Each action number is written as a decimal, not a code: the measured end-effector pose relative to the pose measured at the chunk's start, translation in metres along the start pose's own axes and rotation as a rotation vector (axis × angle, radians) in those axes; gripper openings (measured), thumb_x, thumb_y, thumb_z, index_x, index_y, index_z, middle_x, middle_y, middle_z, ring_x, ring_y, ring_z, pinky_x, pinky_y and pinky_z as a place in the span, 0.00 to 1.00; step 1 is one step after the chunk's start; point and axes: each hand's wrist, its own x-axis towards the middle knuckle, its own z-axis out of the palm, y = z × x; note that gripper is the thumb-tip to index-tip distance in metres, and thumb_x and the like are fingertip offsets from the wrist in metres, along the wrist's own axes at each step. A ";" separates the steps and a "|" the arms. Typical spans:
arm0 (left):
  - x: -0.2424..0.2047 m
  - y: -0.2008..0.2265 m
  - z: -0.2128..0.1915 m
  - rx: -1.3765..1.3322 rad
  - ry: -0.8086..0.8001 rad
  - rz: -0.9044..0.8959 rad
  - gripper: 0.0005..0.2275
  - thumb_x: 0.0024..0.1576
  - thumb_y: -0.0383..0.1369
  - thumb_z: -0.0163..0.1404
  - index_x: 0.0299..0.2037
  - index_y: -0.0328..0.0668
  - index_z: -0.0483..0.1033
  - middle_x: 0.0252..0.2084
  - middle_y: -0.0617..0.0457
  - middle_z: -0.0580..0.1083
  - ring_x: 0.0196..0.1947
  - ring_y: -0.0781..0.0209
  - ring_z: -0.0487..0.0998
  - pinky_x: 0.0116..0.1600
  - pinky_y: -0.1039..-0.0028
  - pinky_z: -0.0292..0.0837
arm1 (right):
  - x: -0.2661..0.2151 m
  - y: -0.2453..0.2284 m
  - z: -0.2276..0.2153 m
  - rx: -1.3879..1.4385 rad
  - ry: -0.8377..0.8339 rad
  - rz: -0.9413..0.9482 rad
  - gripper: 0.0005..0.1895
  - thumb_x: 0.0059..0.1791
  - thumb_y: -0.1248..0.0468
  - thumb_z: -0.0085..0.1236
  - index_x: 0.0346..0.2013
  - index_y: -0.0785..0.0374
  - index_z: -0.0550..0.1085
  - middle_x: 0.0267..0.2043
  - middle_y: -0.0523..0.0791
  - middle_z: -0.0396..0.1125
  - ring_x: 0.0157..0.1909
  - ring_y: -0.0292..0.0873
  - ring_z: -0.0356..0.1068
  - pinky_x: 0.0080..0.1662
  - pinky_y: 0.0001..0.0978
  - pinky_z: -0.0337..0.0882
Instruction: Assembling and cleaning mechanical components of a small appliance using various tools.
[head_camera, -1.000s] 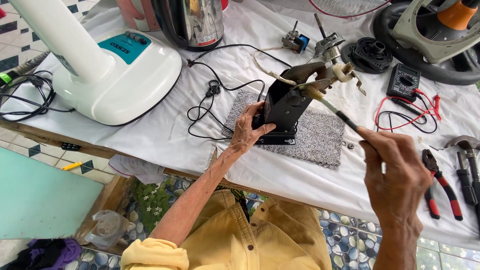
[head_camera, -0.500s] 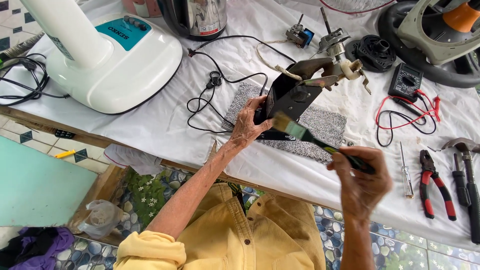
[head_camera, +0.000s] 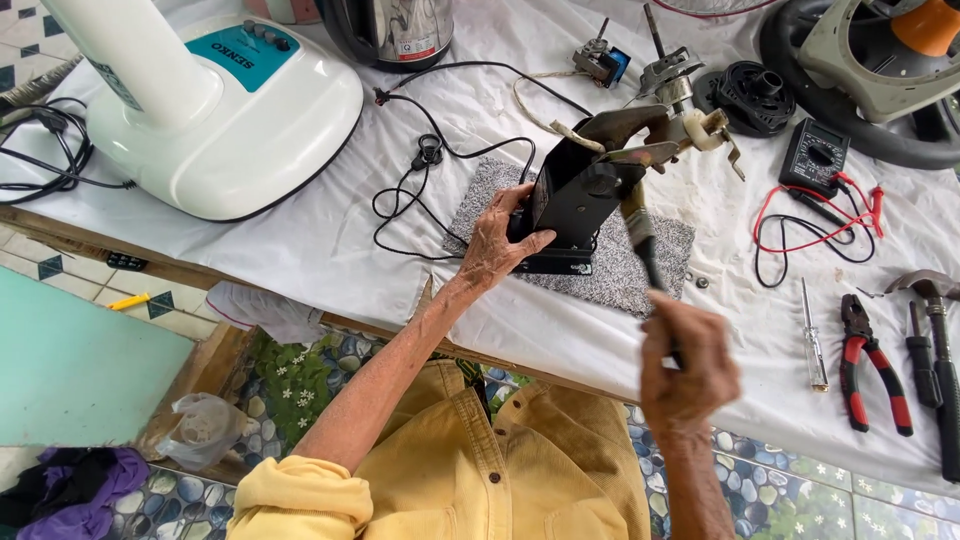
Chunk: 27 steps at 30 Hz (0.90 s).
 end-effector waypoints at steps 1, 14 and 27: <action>-0.001 -0.005 0.000 0.003 -0.002 0.002 0.29 0.53 0.45 0.59 0.64 0.45 0.66 0.57 0.49 0.69 0.55 0.55 0.75 0.59 0.66 0.72 | 0.006 -0.014 0.000 0.001 0.003 0.002 0.10 0.57 0.72 0.58 0.52 0.61 0.78 0.43 0.47 0.74 0.37 0.38 0.74 0.36 0.29 0.71; 0.001 -0.003 0.000 0.014 0.010 0.016 0.29 0.53 0.45 0.60 0.63 0.46 0.68 0.57 0.50 0.70 0.54 0.55 0.76 0.59 0.65 0.71 | -0.014 0.021 -0.010 -0.031 -0.183 -0.192 0.12 0.58 0.71 0.59 0.55 0.55 0.77 0.47 0.49 0.63 0.41 0.44 0.66 0.36 0.33 0.72; -0.001 0.005 -0.003 0.009 -0.008 -0.006 0.30 0.54 0.54 0.54 0.63 0.48 0.67 0.55 0.50 0.70 0.53 0.55 0.75 0.57 0.65 0.71 | 0.007 -0.011 -0.020 0.151 -0.291 0.093 0.10 0.56 0.71 0.56 0.53 0.64 0.76 0.47 0.50 0.69 0.46 0.46 0.73 0.41 0.33 0.77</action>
